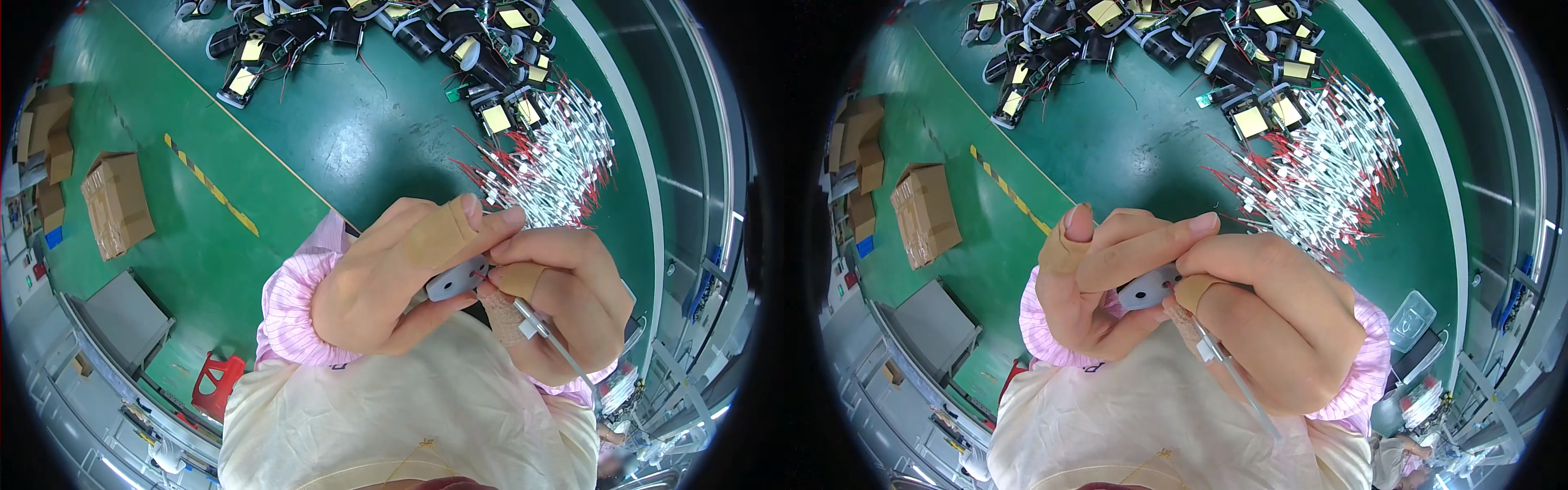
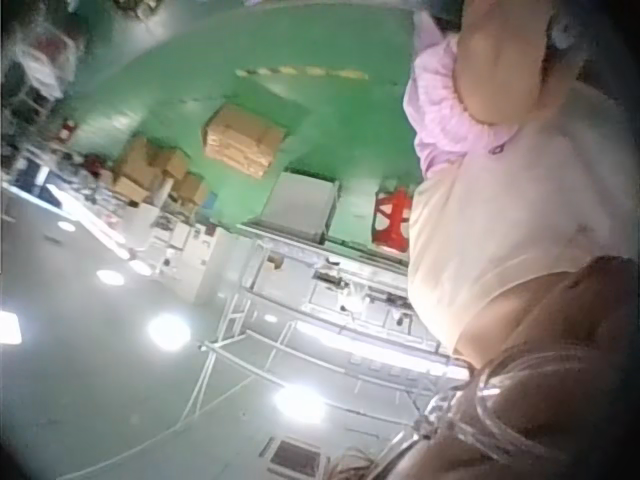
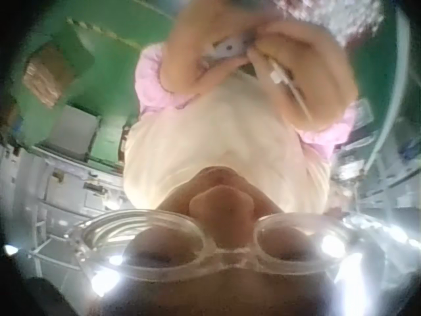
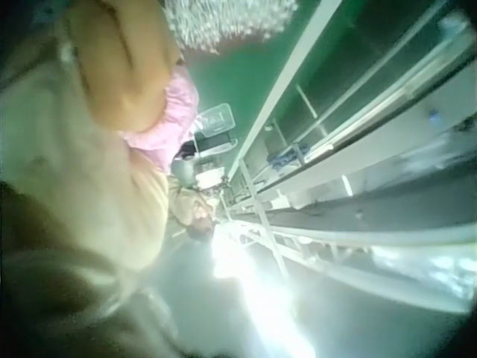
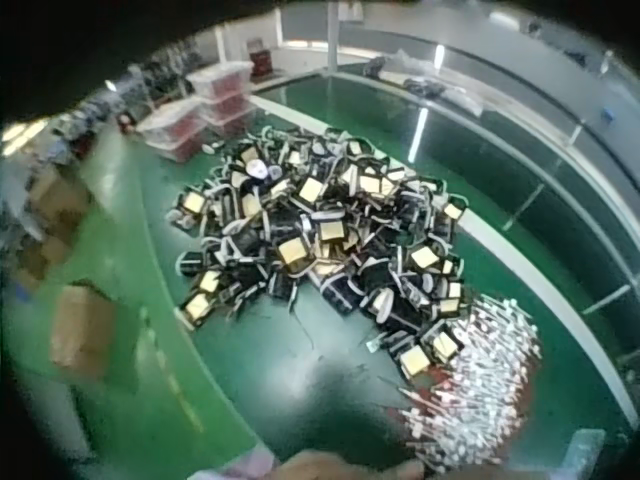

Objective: The person repeatedly picks small gray electronic components and red/white wires from a green table, inserts the wires into the components, and places the assembled units back on the table. The process is continuous and repetitive throughout the clip.

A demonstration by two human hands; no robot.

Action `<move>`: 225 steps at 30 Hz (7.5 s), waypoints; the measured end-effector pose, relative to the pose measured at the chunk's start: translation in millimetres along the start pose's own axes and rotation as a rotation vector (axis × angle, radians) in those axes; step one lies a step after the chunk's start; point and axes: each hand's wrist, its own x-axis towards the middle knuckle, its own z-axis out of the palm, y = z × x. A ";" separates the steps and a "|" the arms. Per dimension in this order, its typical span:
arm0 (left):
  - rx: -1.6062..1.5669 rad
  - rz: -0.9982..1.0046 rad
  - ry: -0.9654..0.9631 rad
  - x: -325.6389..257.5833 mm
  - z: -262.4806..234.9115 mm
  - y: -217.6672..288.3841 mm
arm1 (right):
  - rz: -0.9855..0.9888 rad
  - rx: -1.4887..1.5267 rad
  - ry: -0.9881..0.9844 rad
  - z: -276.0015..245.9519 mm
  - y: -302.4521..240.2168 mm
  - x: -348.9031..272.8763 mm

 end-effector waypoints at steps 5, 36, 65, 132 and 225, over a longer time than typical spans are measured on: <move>-0.123 0.023 0.095 -3.8 9.9 -7.2 | 0.032 -0.022 -0.100 -4.1 4.8 -1.3; 0.012 -0.110 0.050 -10.0 12.4 -11.3 | 0.223 -0.072 -0.341 -13.6 6.0 -8.2; -0.141 -0.135 0.005 -12.0 9.7 -4.6 | 0.114 -0.320 -0.296 -7.4 -1.4 -14.5; -0.237 -0.337 0.269 -12.0 -8.6 -6.3 | -0.160 -0.349 -0.134 -9.9 37.9 -20.4; 0.002 0.126 0.155 -2.1 16.2 -0.5 | 0.168 0.220 0.047 0.5 -0.9 -7.2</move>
